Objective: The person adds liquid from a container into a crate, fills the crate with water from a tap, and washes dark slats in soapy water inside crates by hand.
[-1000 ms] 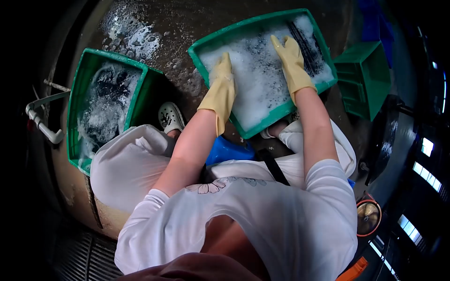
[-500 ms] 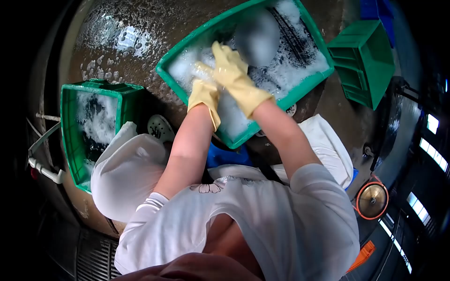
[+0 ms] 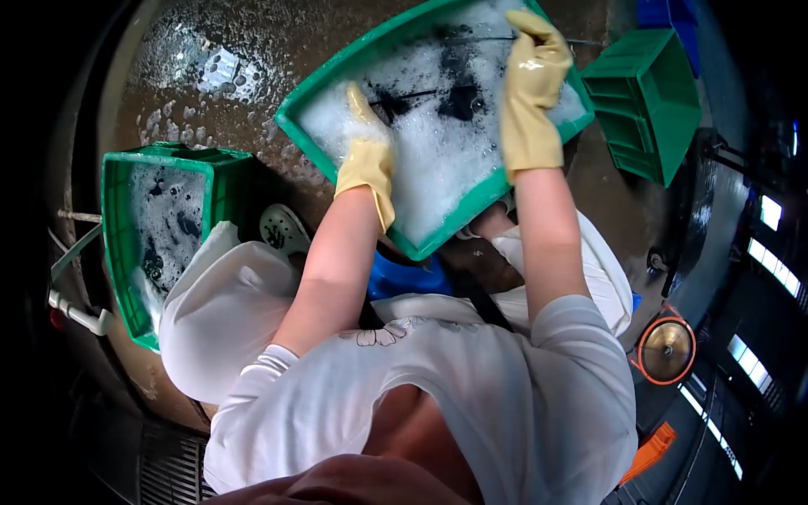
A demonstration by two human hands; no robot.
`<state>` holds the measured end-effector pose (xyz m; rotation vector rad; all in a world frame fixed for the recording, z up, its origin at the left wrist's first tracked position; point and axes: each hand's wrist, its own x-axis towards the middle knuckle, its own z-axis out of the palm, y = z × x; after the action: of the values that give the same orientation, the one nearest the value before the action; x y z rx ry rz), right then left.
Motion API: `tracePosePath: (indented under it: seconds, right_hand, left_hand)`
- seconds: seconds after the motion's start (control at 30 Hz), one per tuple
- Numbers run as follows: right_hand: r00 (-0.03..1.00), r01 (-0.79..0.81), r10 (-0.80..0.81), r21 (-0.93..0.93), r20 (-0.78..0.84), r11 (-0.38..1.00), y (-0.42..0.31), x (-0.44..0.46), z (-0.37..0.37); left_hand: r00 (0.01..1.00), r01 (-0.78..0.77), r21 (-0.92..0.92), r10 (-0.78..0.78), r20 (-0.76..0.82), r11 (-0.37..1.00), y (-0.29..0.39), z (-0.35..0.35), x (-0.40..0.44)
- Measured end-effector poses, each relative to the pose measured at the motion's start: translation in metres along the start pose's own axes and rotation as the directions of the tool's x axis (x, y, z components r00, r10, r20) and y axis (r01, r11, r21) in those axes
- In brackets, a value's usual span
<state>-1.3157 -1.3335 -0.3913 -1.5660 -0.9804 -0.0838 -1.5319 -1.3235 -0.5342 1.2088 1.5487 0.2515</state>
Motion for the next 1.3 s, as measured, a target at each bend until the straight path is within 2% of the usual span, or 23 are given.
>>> tracePosePath:
  seconds: [0.1, 0.17, 0.23, 0.27, 0.33, 0.37, 0.43, 0.47, 0.5, 0.53, 0.57, 0.6, 0.67, 0.73, 0.77, 0.8, 0.87, 0.93, 1.03, 1.1, 1.2, 1.27, 1.3]
  right_hand:
    - [0.907, 0.002, 0.039, -0.095, 0.420, 0.995, -0.032, 0.015, -0.032]
    - [0.687, -0.136, 0.123, -0.039, 0.716, 0.990, -0.034, 0.002, -0.042]
    - [0.404, 0.088, 0.072, -0.117, 0.912, 0.989, 0.011, -0.023, -0.032]
    - [0.399, -0.156, 0.207, -0.156, 0.893, 0.975, 0.012, -0.049, -0.027]
    - [0.560, 0.308, -0.197, 0.019, 0.805, 0.951, 0.025, -0.080, -0.009]
    - [0.564, 0.304, -0.196, 0.019, 0.802, 0.952, 0.015, -0.092, 0.002]
    - [0.817, 0.251, 0.009, -0.371, 0.576, 0.894, -0.010, -0.117, 0.017]
    - [0.821, 0.246, 0.014, -0.376, 0.571, 0.894, -0.008, -0.121, 0.020]
    - [0.689, 0.251, 0.207, -0.497, 0.694, 0.831, -0.005, -0.126, 0.023]
    - [0.521, 0.284, 0.402, -0.598, 0.753, 0.750, -0.002, -0.128, 0.027]
    - [0.481, 0.096, 0.612, -0.732, 0.628, 0.675, -0.003, -0.128, 0.033]
    - [0.479, 0.095, 0.612, -0.731, 0.629, 0.676, 0.006, -0.131, 0.031]
    - [0.672, -0.148, 0.518, -0.589, 0.530, 0.794, 0.029, -0.139, 0.021]
    - [0.623, -0.080, 0.578, -0.692, 0.527, 0.717, -0.011, -0.111, 0.010]
    - [0.641, -0.062, 0.529, -0.649, 0.556, 0.758, -0.006, -0.101, 0.004]
    - [0.654, -0.043, 0.480, -0.604, 0.585, 0.795, -0.007, -0.091, 0.002]
    - [0.862, -0.092, 0.314, -0.488, 0.398, 0.868, 0.011, -0.082, 0.009]
    - [0.916, 0.057, 0.224, -0.663, 0.332, 0.747, 0.058, -0.081, 0.035]
    - [0.665, -0.106, 0.602, -0.743, 0.442, 0.661, 0.015, -0.068, 0.071]
    - [0.699, -0.075, 0.439, -0.554, 0.564, 0.829, -0.004, -0.085, 0.083]
    - [0.555, 0.058, 0.356, -0.462, 0.752, 0.885, -0.055, -0.111, 0.078]
    - [0.763, 0.370, -0.083, -0.327, 0.641, 0.870, -0.032, -0.146, 0.083]
    - [0.787, 0.292, 0.010, -0.387, 0.617, 0.874, -0.036, -0.138, 0.084]
  left_hand:
    - [1.000, -0.019, 0.062, 0.020, -0.001, 0.998, -0.001, 0.002, -0.003]
    - [0.999, -0.037, 0.061, 0.038, -0.006, 0.997, 0.008, -0.001, -0.008]
    - [0.998, -0.066, 0.071, 0.067, -0.016, 0.995, 0.024, -0.012, -0.018]
    - [0.996, -0.080, 0.079, 0.082, -0.020, 0.994, 0.030, -0.017, -0.023]
    - [0.995, -0.094, 0.093, 0.097, -0.024, 0.991, 0.029, -0.018, -0.021]
    - [0.991, -0.132, 0.087, 0.130, 0.031, 0.987, 0.024, -0.015, -0.013]
    - [0.982, -0.172, 0.082, 0.164, 0.089, 0.982, 0.023, -0.010, -0.005]
    - [0.987, 0.011, -0.117, 0.008, 0.159, 0.993, 0.025, -0.008, -0.005]
    - [0.958, 0.206, -0.294, -0.131, 0.256, 0.933, 0.028, -0.005, -0.005]
    - [0.958, 0.203, -0.290, -0.128, 0.258, 0.935, 0.030, 0.000, -0.009]
    - [0.979, 0.145, -0.489, -0.053, 0.197, 0.860, 0.032, 0.006, -0.016]
    - [0.993, 0.077, -0.664, 0.005, 0.120, 0.744, 0.032, 0.008, -0.019]
    - [0.995, 0.091, -0.707, -0.038, 0.091, 0.701, 0.027, 0.001, -0.014]
    - [0.992, 0.106, -0.792, -0.122, 0.040, 0.601, 0.022, -0.001, -0.005]
    - [0.996, 0.057, -0.957, -0.083, 0.034, 0.286, 0.013, 0.016, 0.016]
    - [0.995, 0.058, -0.959, -0.096, 0.032, 0.277, 0.020, 0.009, 0.012]
    - [0.867, 0.394, -0.728, -0.490, 0.091, 0.562, 0.035, -0.008, -0.001]
    - [0.888, 0.377, -0.742, -0.444, 0.121, 0.554, 0.055, -0.026, -0.030]
    - [0.902, 0.394, -0.678, -0.404, 0.154, 0.621, 0.009, -0.007, 0.019]
    - [0.908, 0.398, -0.639, -0.383, 0.171, 0.658, -0.002, 0.004, 0.034]
    - [0.974, 0.207, -0.844, -0.182, 0.132, 0.495, 0.018, 0.006, 0.000]
    - [0.992, 0.124, -0.893, -0.074, 0.102, 0.432, 0.031, -0.004, -0.023]
    - [0.997, 0.075, -0.912, -0.019, 0.074, 0.403, 0.036, -0.011, -0.035]
